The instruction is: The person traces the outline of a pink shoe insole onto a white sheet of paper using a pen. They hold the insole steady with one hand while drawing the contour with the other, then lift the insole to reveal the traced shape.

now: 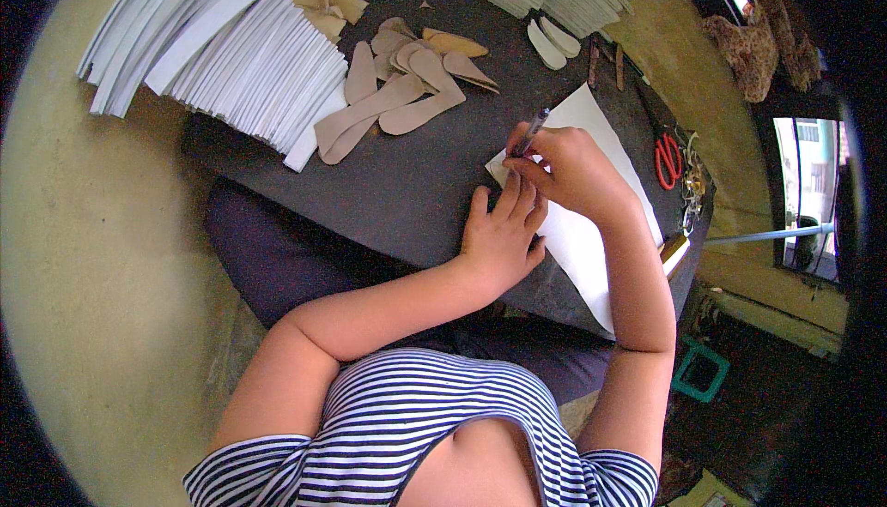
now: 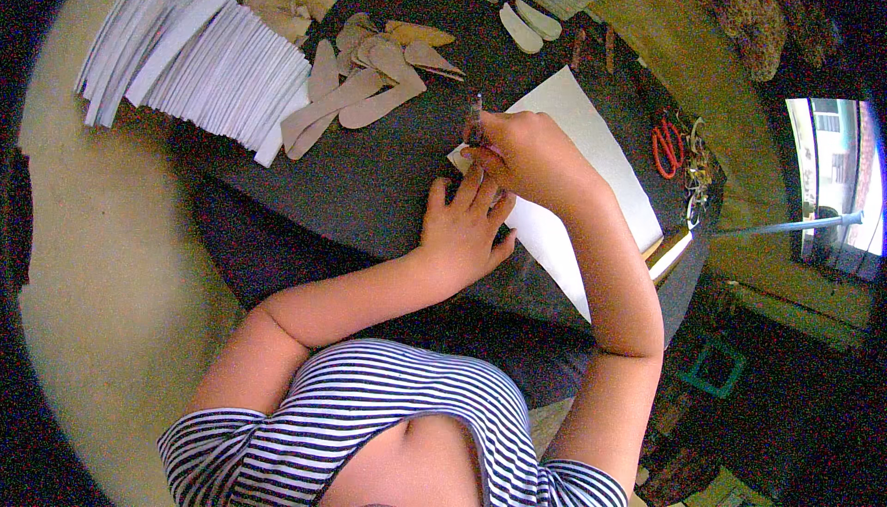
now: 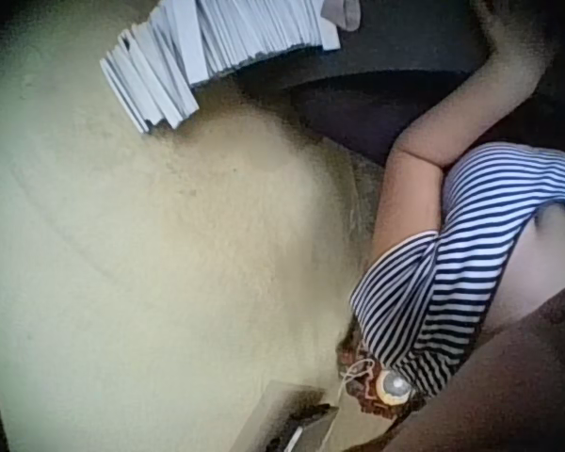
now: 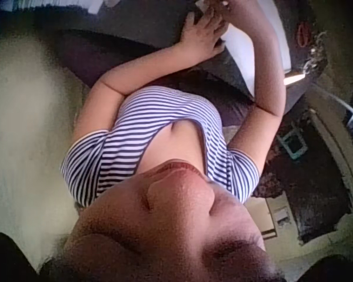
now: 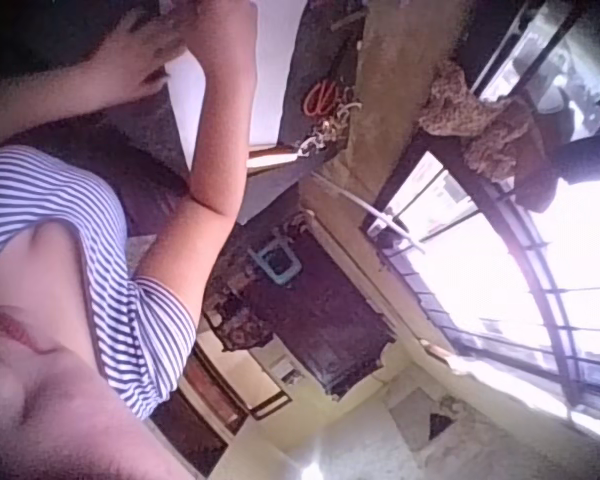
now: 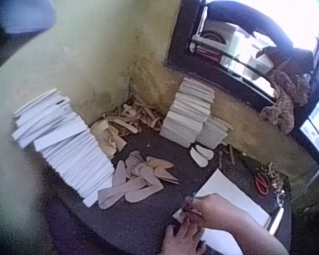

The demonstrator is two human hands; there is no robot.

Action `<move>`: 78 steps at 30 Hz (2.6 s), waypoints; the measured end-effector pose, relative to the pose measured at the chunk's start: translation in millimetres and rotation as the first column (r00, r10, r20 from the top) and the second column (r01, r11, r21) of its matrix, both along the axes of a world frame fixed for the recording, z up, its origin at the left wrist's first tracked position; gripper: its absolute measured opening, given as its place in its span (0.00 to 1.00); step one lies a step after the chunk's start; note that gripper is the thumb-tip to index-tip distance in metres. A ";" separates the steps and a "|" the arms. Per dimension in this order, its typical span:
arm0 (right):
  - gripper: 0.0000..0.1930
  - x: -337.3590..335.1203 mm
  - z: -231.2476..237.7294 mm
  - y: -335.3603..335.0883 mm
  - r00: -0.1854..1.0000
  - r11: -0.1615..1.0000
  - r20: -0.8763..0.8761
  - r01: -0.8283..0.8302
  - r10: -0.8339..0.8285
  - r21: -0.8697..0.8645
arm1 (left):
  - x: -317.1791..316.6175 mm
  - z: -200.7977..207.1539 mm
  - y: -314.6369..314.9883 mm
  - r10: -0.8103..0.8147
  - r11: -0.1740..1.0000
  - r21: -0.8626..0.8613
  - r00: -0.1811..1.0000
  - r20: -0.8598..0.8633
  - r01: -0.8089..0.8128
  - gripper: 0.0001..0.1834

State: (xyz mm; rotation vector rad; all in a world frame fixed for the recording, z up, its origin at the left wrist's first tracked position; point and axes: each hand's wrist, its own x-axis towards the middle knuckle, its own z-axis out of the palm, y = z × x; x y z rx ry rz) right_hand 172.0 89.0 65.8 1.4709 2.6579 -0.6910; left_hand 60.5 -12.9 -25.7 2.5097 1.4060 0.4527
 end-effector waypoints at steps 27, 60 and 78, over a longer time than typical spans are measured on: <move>0.12 1.6 -4.2 -3.1 1.000 0.999 0.009 0.018 -0.018 0.038 | -0.3 1.5 1.7 0.003 1.000 0.000 1.000 -0.014 -0.003 0.30; 0.09 7.3 -21.3 -8.0 0.951 0.974 -0.223 0.224 -0.214 0.020 | -11.2 11.5 12.4 -0.029 1.000 -0.006 0.999 -0.041 0.029 0.40; 0.09 4.2 -14.4 -7.3 0.949 0.971 -0.206 0.240 -0.237 -0.011 | -9.1 5.0 10.6 -0.012 1.000 -0.025 0.999 -0.031 0.012 0.41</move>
